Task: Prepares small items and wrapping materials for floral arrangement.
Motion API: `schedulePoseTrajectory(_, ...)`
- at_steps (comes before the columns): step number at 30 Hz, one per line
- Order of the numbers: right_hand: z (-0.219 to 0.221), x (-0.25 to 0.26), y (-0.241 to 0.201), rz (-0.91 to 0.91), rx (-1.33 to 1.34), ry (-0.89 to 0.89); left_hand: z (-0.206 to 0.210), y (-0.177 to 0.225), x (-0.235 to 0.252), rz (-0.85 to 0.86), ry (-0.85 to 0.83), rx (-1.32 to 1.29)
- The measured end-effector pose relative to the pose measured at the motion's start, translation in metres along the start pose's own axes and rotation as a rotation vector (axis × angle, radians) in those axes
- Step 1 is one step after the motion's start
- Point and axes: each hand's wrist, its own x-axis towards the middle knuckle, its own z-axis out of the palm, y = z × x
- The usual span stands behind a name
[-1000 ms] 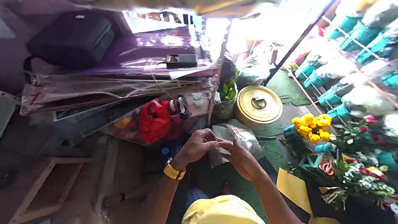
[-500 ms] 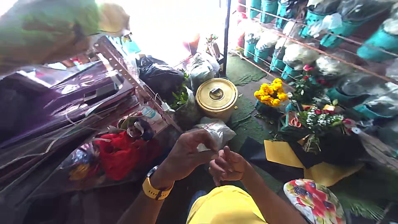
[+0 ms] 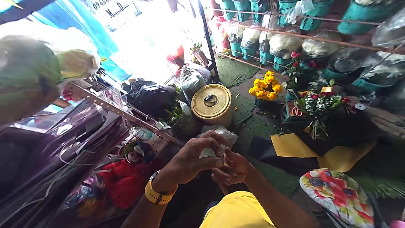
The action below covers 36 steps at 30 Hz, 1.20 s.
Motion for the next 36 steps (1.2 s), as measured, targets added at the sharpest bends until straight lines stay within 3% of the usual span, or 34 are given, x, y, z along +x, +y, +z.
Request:
schedulePoseTrajectory(14, 0.009, 0.005, 0.002, -0.019, -0.034, -0.061, -0.003, -0.009, 0.012, -0.064, -0.040, -0.006)
schedulePoseTrajectory(36, 0.005, 0.025, 0.016, 0.040, 0.001, -0.068, -0.019, -0.024, -0.007, -0.022, -0.027, -0.148)
